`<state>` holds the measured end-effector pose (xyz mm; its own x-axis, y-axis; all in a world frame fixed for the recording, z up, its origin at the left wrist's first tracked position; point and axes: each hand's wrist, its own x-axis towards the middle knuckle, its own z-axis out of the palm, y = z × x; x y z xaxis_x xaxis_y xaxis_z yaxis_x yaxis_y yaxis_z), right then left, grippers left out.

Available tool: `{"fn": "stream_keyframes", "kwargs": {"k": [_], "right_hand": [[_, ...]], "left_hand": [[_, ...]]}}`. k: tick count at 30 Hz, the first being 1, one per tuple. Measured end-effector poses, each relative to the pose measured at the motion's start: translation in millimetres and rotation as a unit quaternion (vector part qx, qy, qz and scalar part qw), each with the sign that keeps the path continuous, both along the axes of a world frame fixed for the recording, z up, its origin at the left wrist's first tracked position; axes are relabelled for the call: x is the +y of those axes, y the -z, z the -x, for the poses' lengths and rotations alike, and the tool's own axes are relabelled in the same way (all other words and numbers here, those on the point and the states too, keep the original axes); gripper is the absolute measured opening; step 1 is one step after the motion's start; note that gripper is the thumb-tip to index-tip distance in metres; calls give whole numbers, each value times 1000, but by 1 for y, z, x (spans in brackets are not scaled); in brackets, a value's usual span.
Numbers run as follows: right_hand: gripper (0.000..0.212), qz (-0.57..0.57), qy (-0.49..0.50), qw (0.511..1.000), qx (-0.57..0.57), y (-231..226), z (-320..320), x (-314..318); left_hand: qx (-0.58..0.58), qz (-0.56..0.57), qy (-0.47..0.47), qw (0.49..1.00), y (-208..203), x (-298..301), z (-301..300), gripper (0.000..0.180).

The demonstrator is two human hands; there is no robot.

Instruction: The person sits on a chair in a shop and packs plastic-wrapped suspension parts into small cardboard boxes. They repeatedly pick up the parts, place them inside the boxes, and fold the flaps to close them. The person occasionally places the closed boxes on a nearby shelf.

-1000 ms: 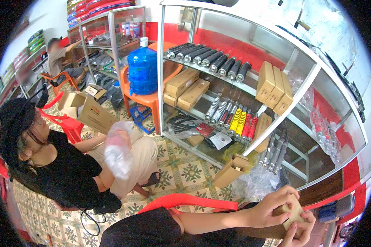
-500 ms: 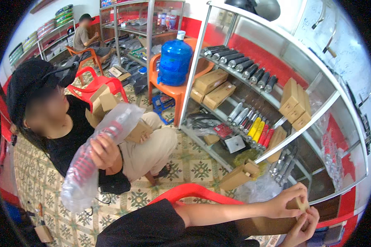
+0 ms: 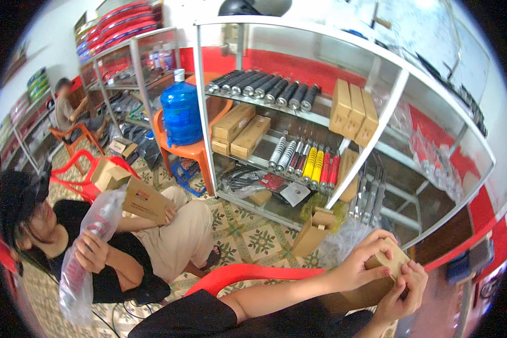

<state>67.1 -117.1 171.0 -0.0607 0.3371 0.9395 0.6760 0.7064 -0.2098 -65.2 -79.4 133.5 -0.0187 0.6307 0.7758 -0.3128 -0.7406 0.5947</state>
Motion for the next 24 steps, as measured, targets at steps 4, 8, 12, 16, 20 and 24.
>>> {"fn": "stream_keyframes", "kwargs": {"k": [4, 8, 12, 16, 20, 24], "right_hand": [[33, -11, -31, 999, -21, -1, 6, -3], [14, 2, -44, 998, -37, -2, 16, 0], [13, 11, -51, 998, -31, -1, 22, 5], [16, 6, -60, 997, -43, -1, 13, 7], [15, 7, -67, 995, -77, 0, 7, 15], [14, 10, -65, 995, -78, 4, 14, 25]], "left_hand": [[21, 1, 4, 1000, 9, 4, 6, 43], [20, -12, 13, 1000, 14, 7, 21, 47], [17, 12, 26, 999, 15, 8, 27, 41], [17, 8, 3, 1000, 12, 10, 19, 36], [-6, 6, 3, 1000, 9, 15, 17, 37], [-24, -1, -11, 1000, 10, 25, 21, 38]]}}
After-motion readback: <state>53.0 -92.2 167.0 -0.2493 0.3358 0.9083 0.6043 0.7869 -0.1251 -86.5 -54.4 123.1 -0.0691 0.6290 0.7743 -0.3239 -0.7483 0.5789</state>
